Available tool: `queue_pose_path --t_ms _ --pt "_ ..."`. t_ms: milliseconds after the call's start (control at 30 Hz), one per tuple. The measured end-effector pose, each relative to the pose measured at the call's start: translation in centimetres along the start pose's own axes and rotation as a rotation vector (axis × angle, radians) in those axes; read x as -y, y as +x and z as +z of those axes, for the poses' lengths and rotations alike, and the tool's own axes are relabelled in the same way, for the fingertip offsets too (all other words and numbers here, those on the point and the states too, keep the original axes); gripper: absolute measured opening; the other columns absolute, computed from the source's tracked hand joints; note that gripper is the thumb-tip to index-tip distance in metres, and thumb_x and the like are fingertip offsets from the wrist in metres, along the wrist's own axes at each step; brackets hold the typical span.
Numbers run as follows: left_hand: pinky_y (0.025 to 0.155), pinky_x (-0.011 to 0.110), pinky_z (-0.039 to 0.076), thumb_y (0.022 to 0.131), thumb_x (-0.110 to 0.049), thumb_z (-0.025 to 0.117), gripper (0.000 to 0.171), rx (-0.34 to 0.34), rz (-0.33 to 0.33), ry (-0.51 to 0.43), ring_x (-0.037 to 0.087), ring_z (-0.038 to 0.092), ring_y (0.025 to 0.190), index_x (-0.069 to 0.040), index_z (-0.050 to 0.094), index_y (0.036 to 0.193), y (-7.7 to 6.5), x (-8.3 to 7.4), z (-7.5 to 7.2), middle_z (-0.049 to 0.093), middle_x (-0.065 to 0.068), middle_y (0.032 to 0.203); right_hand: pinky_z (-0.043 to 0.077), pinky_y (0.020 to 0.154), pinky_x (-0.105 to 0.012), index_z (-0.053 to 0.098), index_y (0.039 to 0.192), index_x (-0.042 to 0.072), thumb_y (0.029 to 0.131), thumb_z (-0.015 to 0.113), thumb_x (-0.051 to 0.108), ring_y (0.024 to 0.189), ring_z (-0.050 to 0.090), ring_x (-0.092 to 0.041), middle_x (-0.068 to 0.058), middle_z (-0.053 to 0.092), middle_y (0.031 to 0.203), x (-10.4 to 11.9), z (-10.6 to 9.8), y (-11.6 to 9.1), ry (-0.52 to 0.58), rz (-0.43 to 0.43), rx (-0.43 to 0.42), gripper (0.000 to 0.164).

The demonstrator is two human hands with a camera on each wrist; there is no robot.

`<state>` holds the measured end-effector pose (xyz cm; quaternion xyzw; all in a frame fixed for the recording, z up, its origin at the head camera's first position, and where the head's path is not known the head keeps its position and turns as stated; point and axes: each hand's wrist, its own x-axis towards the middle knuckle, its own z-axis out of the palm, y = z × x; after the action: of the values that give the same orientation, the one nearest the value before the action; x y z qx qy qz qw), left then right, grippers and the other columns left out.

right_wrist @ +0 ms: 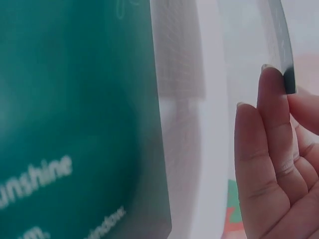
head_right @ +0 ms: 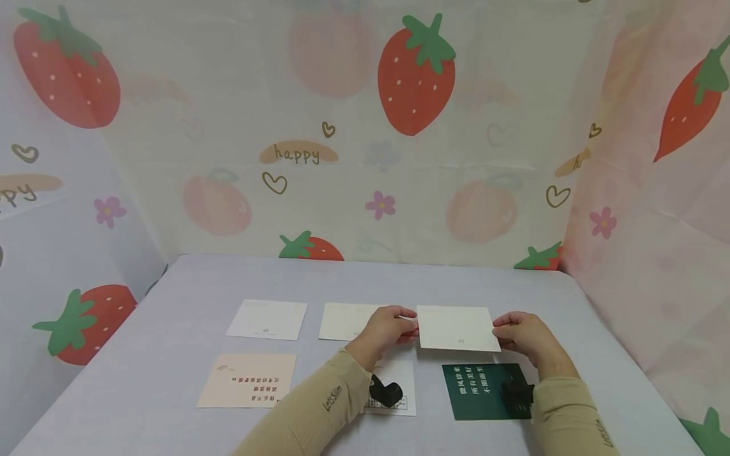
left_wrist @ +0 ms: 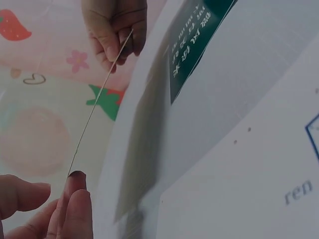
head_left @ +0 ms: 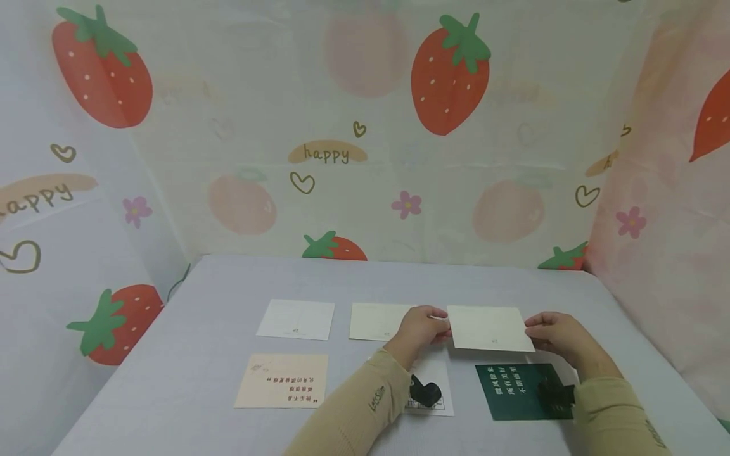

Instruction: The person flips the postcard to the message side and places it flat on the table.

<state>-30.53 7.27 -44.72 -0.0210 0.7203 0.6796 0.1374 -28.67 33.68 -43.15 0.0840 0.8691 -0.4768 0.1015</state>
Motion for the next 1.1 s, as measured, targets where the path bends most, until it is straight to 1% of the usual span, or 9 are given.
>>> queue_pose_path --t_ms 200,333,500,567,667,800,933,1033,1100 --pt "0.065 0.026 0.054 0.084 -0.002 0.058 0.015 0.009 -0.004 0.003 0.012 0.063 0.068 -0.002 0.065 0.098 0.1 0.5 0.1 0.064 0.006 0.076 0.052 0.076 -0.036 0.052 0.110 -0.006 0.088 0.059 0.012 0.079 0.057 -0.019 -0.013 0.060 0.097 0.0 0.2 0.3 -0.001 0.018 -0.028 0.029" --pt "0.064 0.024 0.054 0.084 -0.002 0.058 0.014 0.010 -0.013 0.014 0.012 0.062 0.068 -0.001 0.066 0.096 0.1 0.7 0.1 0.064 0.005 0.077 0.052 0.075 -0.035 0.052 0.110 -0.006 0.089 0.058 0.011 0.079 0.057 -0.020 -0.014 0.060 0.096 0.1 0.3 0.5 0.007 0.028 -0.033 0.028" --pt "0.064 0.023 0.053 0.085 -0.006 0.058 0.014 0.013 -0.033 0.058 0.011 0.062 0.070 -0.002 0.066 0.096 -0.1 1.0 0.1 0.063 0.003 0.078 0.052 0.075 -0.034 0.052 0.110 -0.007 0.088 0.057 0.011 0.079 0.056 -0.020 -0.014 0.059 0.096 0.1 0.4 0.7 0.012 0.022 -0.033 0.028" --pt "0.065 0.023 0.053 0.085 -0.008 0.059 0.014 0.012 -0.036 0.089 0.011 0.061 0.071 -0.003 0.066 0.096 -0.1 1.1 0.1 0.063 0.003 0.079 0.052 0.075 -0.035 0.052 0.110 -0.007 0.088 0.057 0.011 0.079 0.056 -0.021 -0.014 0.059 0.097 0.1 0.6 0.8 0.009 0.018 -0.031 0.029" --pt "0.066 0.023 0.053 0.085 -0.010 0.059 0.015 0.004 -0.041 0.108 0.011 0.060 0.072 -0.004 0.066 0.097 -0.2 1.2 0.0 0.061 0.002 0.081 0.052 0.074 -0.034 0.053 0.109 -0.007 0.088 0.058 0.011 0.080 0.056 -0.021 -0.014 0.059 0.096 0.0 0.8 1.0 0.002 0.024 -0.027 0.028" --pt "0.067 0.023 0.052 0.085 -0.011 0.060 0.017 -0.005 -0.035 0.123 0.011 0.059 0.072 -0.004 0.065 0.100 -0.2 1.2 0.0 0.061 0.002 0.081 0.052 0.072 -0.034 0.053 0.108 -0.006 0.087 0.058 0.011 0.079 0.058 -0.020 -0.014 0.059 0.095 0.1 1.1 1.4 0.000 0.039 -0.026 0.027" --pt "0.067 0.024 0.053 0.084 -0.011 0.061 0.020 0.011 -0.028 0.114 0.012 0.060 0.072 -0.003 0.064 0.101 0.0 1.1 0.0 0.062 0.003 0.081 0.051 0.069 -0.032 0.053 0.108 -0.006 0.088 0.057 0.009 0.078 0.058 -0.019 -0.015 0.060 0.096 0.3 1.3 1.7 0.000 0.050 -0.034 0.026" --pt "0.068 0.024 0.053 0.083 -0.010 0.061 0.019 0.028 -0.025 0.101 0.012 0.060 0.072 -0.001 0.064 0.100 0.1 1.0 0.0 0.062 0.003 0.082 0.051 0.066 -0.030 0.053 0.107 -0.006 0.088 0.057 0.008 0.077 0.058 -0.019 -0.014 0.060 0.095 0.4 1.3 2.0 0.000 0.070 -0.041 0.024" --pt "0.067 0.024 0.053 0.083 -0.011 0.061 0.017 0.032 -0.016 0.117 0.012 0.059 0.072 -0.002 0.065 0.097 0.1 0.9 0.0 0.062 0.003 0.082 0.051 0.065 -0.030 0.053 0.107 -0.007 0.088 0.056 0.007 0.076 0.059 -0.018 -0.014 0.060 0.094 0.5 1.3 2.2 0.000 0.078 -0.038 0.024"
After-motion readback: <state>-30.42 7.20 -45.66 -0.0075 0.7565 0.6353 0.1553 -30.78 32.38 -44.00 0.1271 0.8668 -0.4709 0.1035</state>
